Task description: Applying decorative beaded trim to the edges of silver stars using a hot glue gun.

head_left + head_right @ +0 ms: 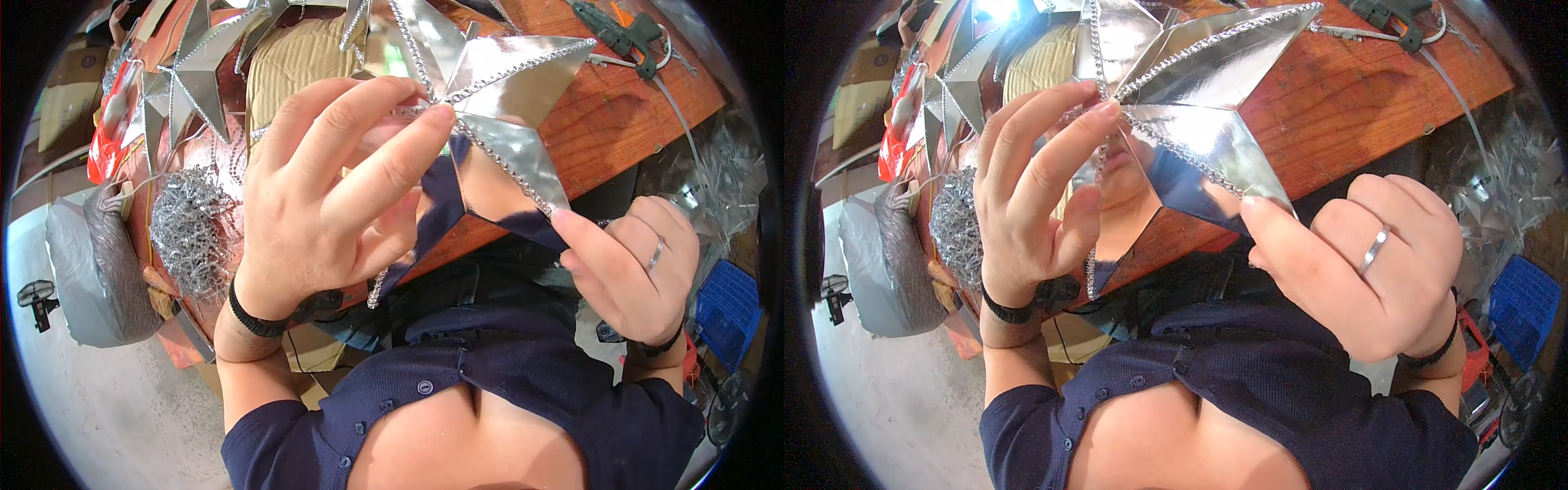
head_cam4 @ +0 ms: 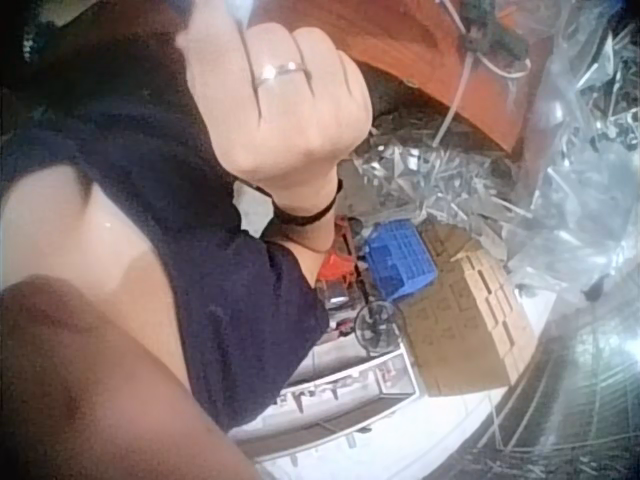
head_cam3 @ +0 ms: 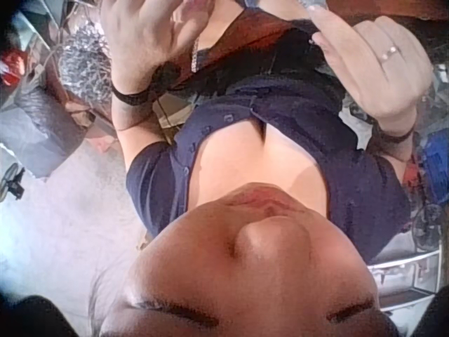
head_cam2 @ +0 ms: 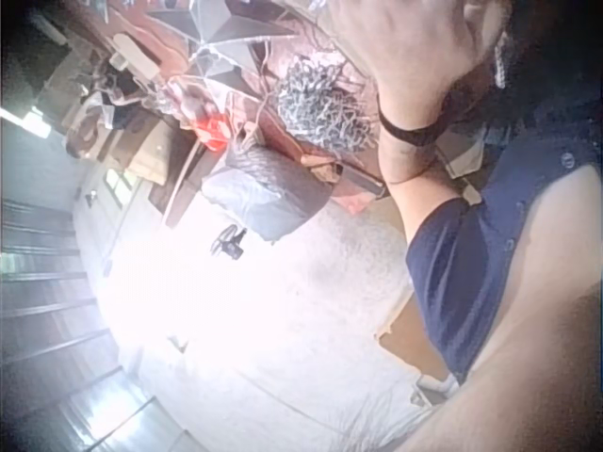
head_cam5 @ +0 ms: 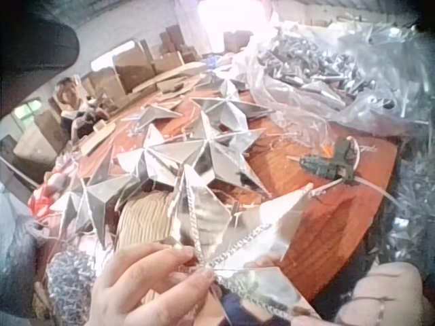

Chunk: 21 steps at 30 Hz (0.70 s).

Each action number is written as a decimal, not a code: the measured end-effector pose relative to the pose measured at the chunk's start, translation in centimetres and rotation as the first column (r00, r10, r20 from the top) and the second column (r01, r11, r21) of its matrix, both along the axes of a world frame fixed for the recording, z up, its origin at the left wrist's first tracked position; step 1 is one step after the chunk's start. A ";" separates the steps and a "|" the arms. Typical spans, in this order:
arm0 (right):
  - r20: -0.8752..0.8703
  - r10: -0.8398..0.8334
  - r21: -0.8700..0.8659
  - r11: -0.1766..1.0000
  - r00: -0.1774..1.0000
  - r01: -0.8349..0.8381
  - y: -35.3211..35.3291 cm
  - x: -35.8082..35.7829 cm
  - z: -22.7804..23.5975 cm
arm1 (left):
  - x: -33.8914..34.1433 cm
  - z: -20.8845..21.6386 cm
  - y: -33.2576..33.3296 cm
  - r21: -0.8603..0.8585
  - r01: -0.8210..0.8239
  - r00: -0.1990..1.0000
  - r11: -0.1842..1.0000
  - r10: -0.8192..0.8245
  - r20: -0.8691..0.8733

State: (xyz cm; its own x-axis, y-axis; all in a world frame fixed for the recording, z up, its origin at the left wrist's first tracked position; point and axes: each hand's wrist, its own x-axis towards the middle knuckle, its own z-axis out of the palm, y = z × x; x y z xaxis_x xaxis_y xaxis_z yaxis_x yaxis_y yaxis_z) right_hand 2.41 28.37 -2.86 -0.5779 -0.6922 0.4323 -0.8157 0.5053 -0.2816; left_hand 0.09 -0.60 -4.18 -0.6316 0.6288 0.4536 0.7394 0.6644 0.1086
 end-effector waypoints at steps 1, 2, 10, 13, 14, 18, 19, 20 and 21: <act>-0.013 0.002 0.032 0.999 1.000 -0.002 -0.1 -0.1 0.2 | 0.0 -0.1 0.0 0.005 0.002 1.000 1.000 -0.002 -0.001; -0.019 0.003 0.048 0.999 1.000 -0.003 -0.1 -0.2 0.2 | -0.1 -0.1 0.0 0.009 0.004 1.000 1.000 -0.004 -0.002; -0.058 0.012 0.083 0.996 0.998 -0.008 -0.4 -0.4 0.0 | -0.1 -0.1 -0.1 0.013 0.016 1.000 1.000 -0.016 -0.006; -0.054 0.002 0.058 0.998 0.999 0.001 -0.6 -0.4 -0.1 | -0.2 -0.2 -0.1 0.019 0.015 1.000 1.000 -0.015 -0.008; -0.049 -0.001 0.047 0.999 0.999 0.003 -0.7 -0.5 0.0 | -0.2 -0.2 -0.1 0.020 0.016 1.000 1.000 -0.015 -0.010; -0.021 -0.016 0.093 0.996 1.000 0.017 -1.0 -0.6 0.2 | -0.1 -0.1 -0.1 0.014 0.012 1.000 1.000 -0.012 -0.004; -0.026 -0.018 0.090 0.996 1.000 0.020 -1.0 -0.7 0.1 | -0.1 -0.1 0.0 0.014 0.010 1.000 1.000 -0.010 -0.006; -0.028 -0.019 0.088 0.996 0.999 0.021 -1.0 -0.7 0.0 | -0.1 -0.1 0.0 0.014 0.008 1.000 1.000 -0.008 -0.007; -0.030 -0.019 0.086 0.996 0.999 0.021 -1.0 -0.7 0.0 | 0.0 -0.1 0.0 0.013 0.007 1.000 1.000 -0.007 -0.008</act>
State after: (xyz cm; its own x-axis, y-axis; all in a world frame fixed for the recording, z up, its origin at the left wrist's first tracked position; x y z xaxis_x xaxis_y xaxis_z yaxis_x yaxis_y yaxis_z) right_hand 1.74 27.38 -2.84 -0.5799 -0.7162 0.3884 -0.8125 0.5430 -0.2120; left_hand 0.04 -0.64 -4.27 -0.6237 0.6272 0.4666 0.7449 0.6578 0.1115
